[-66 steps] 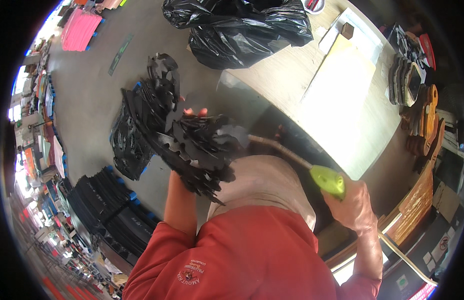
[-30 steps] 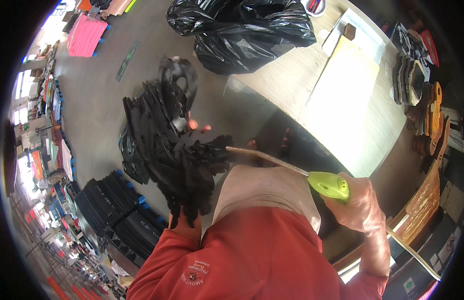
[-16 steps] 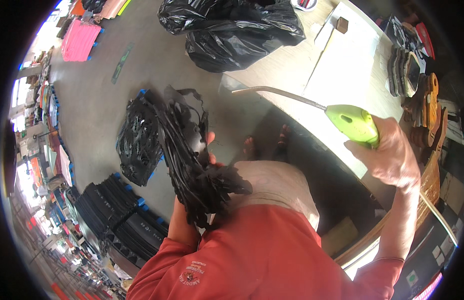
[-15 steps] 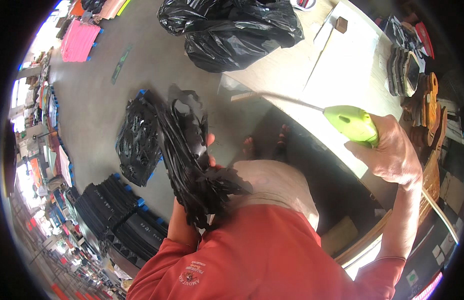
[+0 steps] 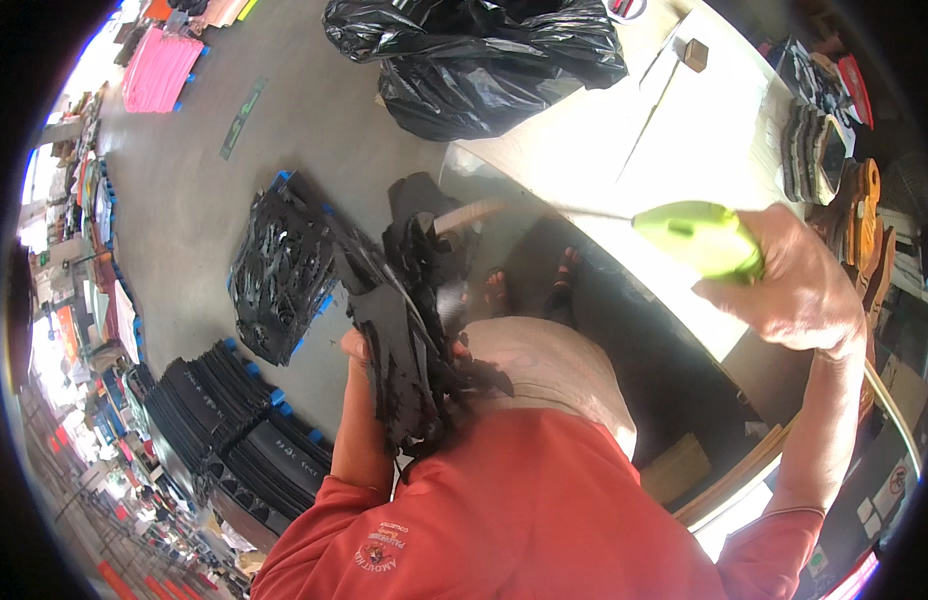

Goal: The person repeatedly picks up black rubber shoe sole parts, trims their edges with a green-handled tool, and places them into a black plastic bag. They also wipe a white surface and handle a large black rubber sheet.

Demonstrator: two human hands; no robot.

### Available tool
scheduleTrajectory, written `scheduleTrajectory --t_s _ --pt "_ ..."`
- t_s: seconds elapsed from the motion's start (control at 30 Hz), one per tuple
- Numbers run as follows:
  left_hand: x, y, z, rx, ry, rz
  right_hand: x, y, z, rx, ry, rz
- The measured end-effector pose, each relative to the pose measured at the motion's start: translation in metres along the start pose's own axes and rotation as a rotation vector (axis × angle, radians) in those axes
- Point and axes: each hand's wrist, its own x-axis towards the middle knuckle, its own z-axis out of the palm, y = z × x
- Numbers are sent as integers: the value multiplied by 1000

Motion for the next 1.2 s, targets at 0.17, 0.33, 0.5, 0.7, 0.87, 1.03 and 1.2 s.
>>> scheduleTrajectory --t_s 0.17,0.33,0.5,0.7,0.87,1.03,1.2 --pt "-20 14 -32 138 100 -37 0 -3 -4 -35 -108 81" --pt "-29 17 -44 207 132 -61 7 -16 -18 -97 -49 110" --pt "-30 19 -34 239 194 -67 18 -29 -19 -116 -93 96" --pt "-18 20 -11 257 194 -162 28 -40 -26 -107 -27 91" --pt "-7 21 9 300 122 -148 23 -48 -32 -250 -197 254" --pt "-1 20 11 318 133 -166 17 -40 -34 -158 -240 301" --pt "-10 15 -11 281 243 -94 8 -26 -20 -44 -251 143"
